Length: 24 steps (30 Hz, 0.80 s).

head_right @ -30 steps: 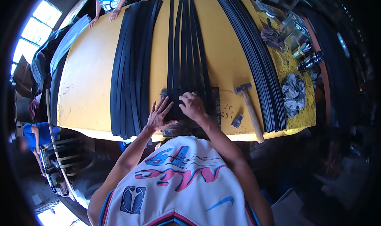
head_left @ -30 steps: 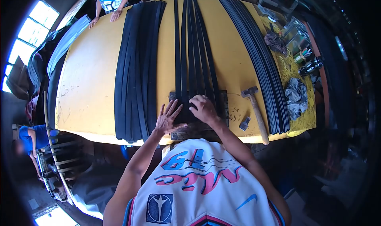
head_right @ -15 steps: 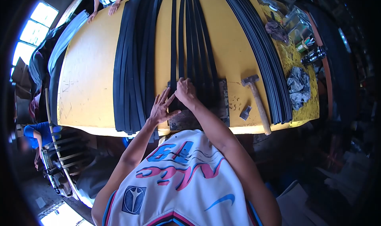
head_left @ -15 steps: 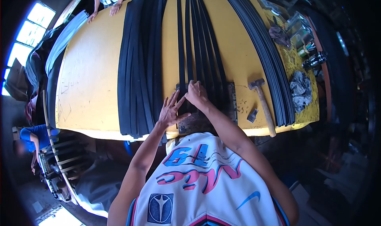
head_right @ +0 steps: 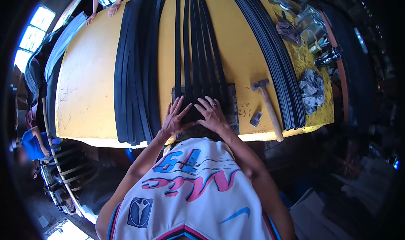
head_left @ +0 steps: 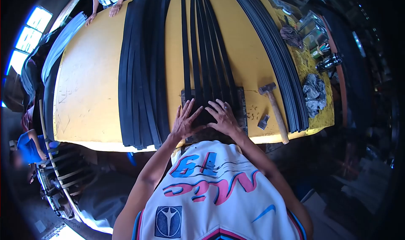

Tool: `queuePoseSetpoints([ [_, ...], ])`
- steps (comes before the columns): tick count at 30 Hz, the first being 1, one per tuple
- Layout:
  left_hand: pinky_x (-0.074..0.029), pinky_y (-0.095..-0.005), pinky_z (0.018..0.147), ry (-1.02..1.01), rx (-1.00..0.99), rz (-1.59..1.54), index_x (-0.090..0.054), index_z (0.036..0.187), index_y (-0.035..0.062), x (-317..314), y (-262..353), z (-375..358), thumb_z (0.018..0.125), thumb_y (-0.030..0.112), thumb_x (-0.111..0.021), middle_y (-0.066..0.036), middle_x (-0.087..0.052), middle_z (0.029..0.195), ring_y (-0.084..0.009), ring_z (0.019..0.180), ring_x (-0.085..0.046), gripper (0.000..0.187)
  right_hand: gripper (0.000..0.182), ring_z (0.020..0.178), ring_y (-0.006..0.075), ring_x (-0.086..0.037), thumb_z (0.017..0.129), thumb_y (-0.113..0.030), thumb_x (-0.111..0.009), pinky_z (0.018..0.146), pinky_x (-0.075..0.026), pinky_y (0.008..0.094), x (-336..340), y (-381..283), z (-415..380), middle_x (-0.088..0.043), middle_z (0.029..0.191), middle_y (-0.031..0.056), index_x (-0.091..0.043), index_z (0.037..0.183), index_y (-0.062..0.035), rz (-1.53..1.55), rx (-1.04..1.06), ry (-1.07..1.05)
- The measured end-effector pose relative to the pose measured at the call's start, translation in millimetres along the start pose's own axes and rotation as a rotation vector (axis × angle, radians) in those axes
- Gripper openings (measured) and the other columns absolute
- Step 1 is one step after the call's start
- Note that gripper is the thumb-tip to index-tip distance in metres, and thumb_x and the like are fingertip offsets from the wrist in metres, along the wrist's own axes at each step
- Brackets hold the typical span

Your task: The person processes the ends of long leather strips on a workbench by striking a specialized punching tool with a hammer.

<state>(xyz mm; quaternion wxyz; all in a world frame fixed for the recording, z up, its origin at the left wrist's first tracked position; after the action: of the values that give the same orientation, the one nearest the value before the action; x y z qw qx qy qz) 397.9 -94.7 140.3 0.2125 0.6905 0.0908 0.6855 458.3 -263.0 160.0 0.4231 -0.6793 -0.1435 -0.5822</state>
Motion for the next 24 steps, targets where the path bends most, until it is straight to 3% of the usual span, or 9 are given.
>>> queuePoseSetpoints([
  [4, -0.013, -0.0588, 0.118, -0.062, -0.029, 0.014, -0.035, 0.151, 0.0299, -7, -4, 2, 0.088, 0.062, -0.055, -0.013, -0.017, 0.162, -0.0331, 0.149, -0.019, 0.073, 0.07, 0.14, 0.0318, -0.032, 0.072, -0.04, -0.08, 0.115, -0.022, 0.0565, -1, 8, 4, -0.044, 0.146, 0.0069, -0.057, 0.132, -0.0137, 0.01, 0.004, -0.024],
  [18, -0.013, -0.0563, 0.119, -0.094, 0.005, 0.038, -0.032, 0.153, 0.0273, -11, -6, 3, 0.088, 0.062, -0.055, -0.012, -0.017, 0.162, -0.0324, 0.149, -0.016, 0.077, 0.065, 0.143, 0.0264, -0.032, 0.077, -0.042, -0.076, 0.116, -0.019, 0.0589, 5, 13, -2, -0.045, 0.148, 0.0053, -0.058, 0.132, -0.0112, 0.062, 0.004, 0.0],
  [20, -0.012, -0.0563, 0.119, -0.084, 0.015, 0.029, -0.033, 0.153, 0.026, -9, -4, 3, 0.088, 0.062, -0.056, -0.013, -0.016, 0.162, -0.0325, 0.149, -0.016, 0.077, 0.051, 0.134, 0.0287, -0.044, 0.08, -0.031, -0.075, 0.113, -0.03, 0.0531, 25, 18, -13, -0.055, 0.139, 0.008, -0.063, 0.123, -0.0087, 0.098, -0.057, 0.163],
  [21, -0.012, -0.0563, 0.119, -0.074, 0.03, 0.019, -0.033, 0.153, 0.0248, -8, -3, 1, 0.088, 0.062, -0.056, -0.013, -0.016, 0.162, -0.0327, 0.149, -0.016, 0.078, 0.051, 0.134, 0.0287, -0.044, 0.08, -0.031, -0.075, 0.113, -0.03, 0.0531, 27, 24, -20, -0.055, 0.139, 0.008, -0.063, 0.123, -0.0087, 0.098, -0.058, 0.163],
  [23, -0.012, -0.0565, 0.119, -0.063, 0.045, 0.006, -0.033, 0.152, 0.0236, -6, 3, -4, 0.089, 0.061, -0.056, -0.013, -0.016, 0.162, -0.0328, 0.15, -0.015, 0.077, 0.034, 0.117, 0.0313, -0.058, 0.082, -0.018, -0.072, 0.102, -0.043, 0.0446, 42, 51, -43, -0.065, 0.121, 0.0105, -0.066, 0.113, -0.006, 0.298, -0.256, 0.389],
  [24, -0.011, -0.0566, 0.119, -0.053, 0.059, -0.006, -0.033, 0.152, 0.0225, -5, 6, -6, 0.089, 0.06, -0.056, -0.014, -0.015, 0.162, -0.0328, 0.15, -0.015, 0.077, 0.029, 0.11, 0.0317, -0.06, 0.083, -0.014, -0.07, 0.098, -0.046, 0.0425, 43, 55, -55, -0.066, 0.114, 0.011, -0.066, 0.11, -0.0051, 0.274, -0.316, 0.39],
])
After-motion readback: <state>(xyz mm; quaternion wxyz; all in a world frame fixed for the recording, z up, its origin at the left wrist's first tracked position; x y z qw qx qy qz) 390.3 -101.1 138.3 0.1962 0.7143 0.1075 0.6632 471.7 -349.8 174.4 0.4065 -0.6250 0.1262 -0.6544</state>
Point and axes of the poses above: each hand's wrist, its own z-axis towards the middle knuckle, its own x-axis out of the back of the hand, y = z × x, the point moved 5 cm from there along z, towards the middle knuckle
